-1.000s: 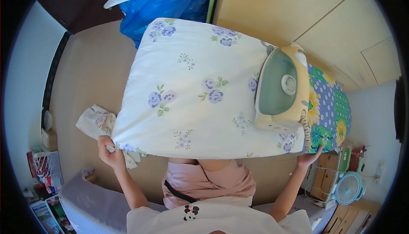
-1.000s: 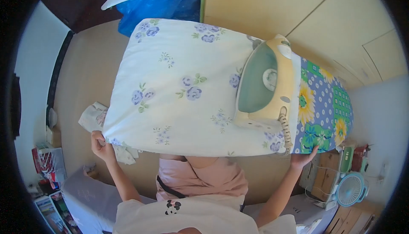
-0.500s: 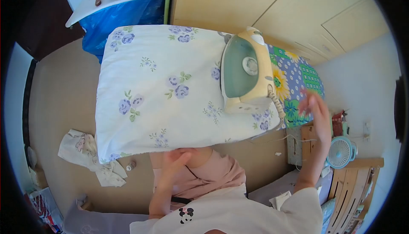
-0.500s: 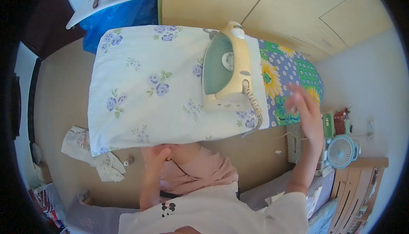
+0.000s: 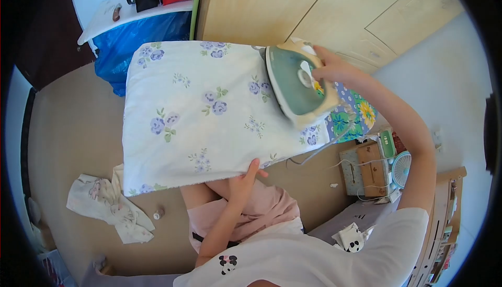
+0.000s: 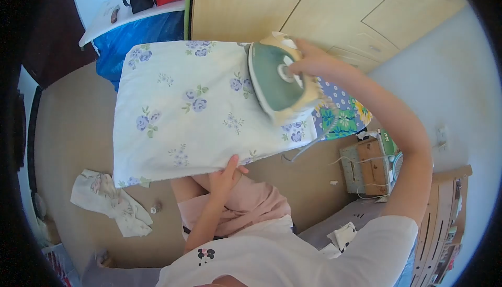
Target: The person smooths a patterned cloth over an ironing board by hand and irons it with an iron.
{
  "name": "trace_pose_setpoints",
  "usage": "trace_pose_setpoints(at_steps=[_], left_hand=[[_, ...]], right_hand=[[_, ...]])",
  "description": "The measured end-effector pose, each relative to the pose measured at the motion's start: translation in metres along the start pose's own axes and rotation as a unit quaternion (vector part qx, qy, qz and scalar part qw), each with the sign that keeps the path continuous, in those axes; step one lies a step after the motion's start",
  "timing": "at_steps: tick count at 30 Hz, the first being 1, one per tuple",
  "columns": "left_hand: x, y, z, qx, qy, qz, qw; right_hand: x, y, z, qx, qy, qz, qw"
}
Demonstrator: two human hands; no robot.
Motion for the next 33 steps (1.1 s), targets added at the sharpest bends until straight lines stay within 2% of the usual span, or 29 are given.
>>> trace_pose_setpoints(at_steps=[2,4,5,7,8,10,14,17,20,22,24,25,27,29,31,33], left_hand=[[0.001,0.003,-0.001,-0.013,0.004,0.000,1.000],[0.000,0.006,0.001,-0.026,-0.006,-0.067,0.997],[-0.001,0.007,0.000,-0.028,-0.003,-0.068,0.997],[-0.002,0.005,0.005,-0.082,-0.050,-0.036,0.995],[-0.001,0.004,0.007,-0.087,-0.049,-0.037,0.994],[0.002,0.004,0.012,-0.074,-0.038,-0.106,0.991],[-0.011,0.001,0.012,-0.088,-0.031,-0.114,0.989],[-0.026,0.001,0.013,-0.075,0.012,-0.135,0.988],[-0.040,-0.002,0.023,-0.075,0.002,-0.152,0.985],[-0.046,-0.004,0.033,-0.066,0.067,-0.142,0.985],[-0.053,-0.009,0.044,-0.071,0.080,-0.140,0.984],[-0.056,-0.013,0.048,-0.079,0.092,-0.134,0.984],[-0.072,-0.016,0.050,-0.066,0.111,-0.138,0.982],[-0.085,-0.017,0.046,-0.056,0.128,-0.142,0.980],[-0.086,-0.019,0.044,-0.063,0.118,-0.087,0.987],[-0.088,-0.020,0.041,-0.069,0.094,-0.069,0.991]], right_hand=[[0.017,0.008,-0.017,-0.003,-0.002,-0.018,1.000],[0.021,0.018,-0.031,0.046,0.063,-0.076,0.994],[0.026,0.022,-0.035,0.047,0.065,-0.074,0.994],[0.020,0.043,-0.039,0.123,0.175,-0.095,0.972],[0.021,0.046,-0.044,0.127,0.175,-0.092,0.972],[0.016,0.053,-0.048,0.149,0.326,-0.192,0.914],[0.016,0.054,-0.045,0.168,0.404,-0.207,0.875],[0.027,0.046,-0.027,0.129,0.421,-0.289,0.850],[0.035,0.036,-0.008,0.100,0.421,-0.305,0.848],[0.034,0.031,0.001,0.074,0.404,-0.299,0.861],[0.042,0.021,0.005,-0.014,0.371,-0.236,0.898],[0.042,0.019,0.002,-0.018,0.369,-0.235,0.899],[0.039,0.015,-0.002,-0.116,0.281,-0.232,0.924],[0.042,0.008,-0.005,-0.134,0.265,-0.207,0.932],[0.045,0.006,-0.006,-0.152,0.249,-0.179,0.940],[0.045,0.008,-0.007,-0.106,0.309,-0.190,0.926]])
Point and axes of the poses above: each hand's wrist, its own y-axis away from the middle knuckle, its own z-axis out of the palm, x = y × z, the point moved 3 cm from there along -y, towards the middle knuckle, and after that the axes turned 15 degrees about -x, right-handed, at the moved point
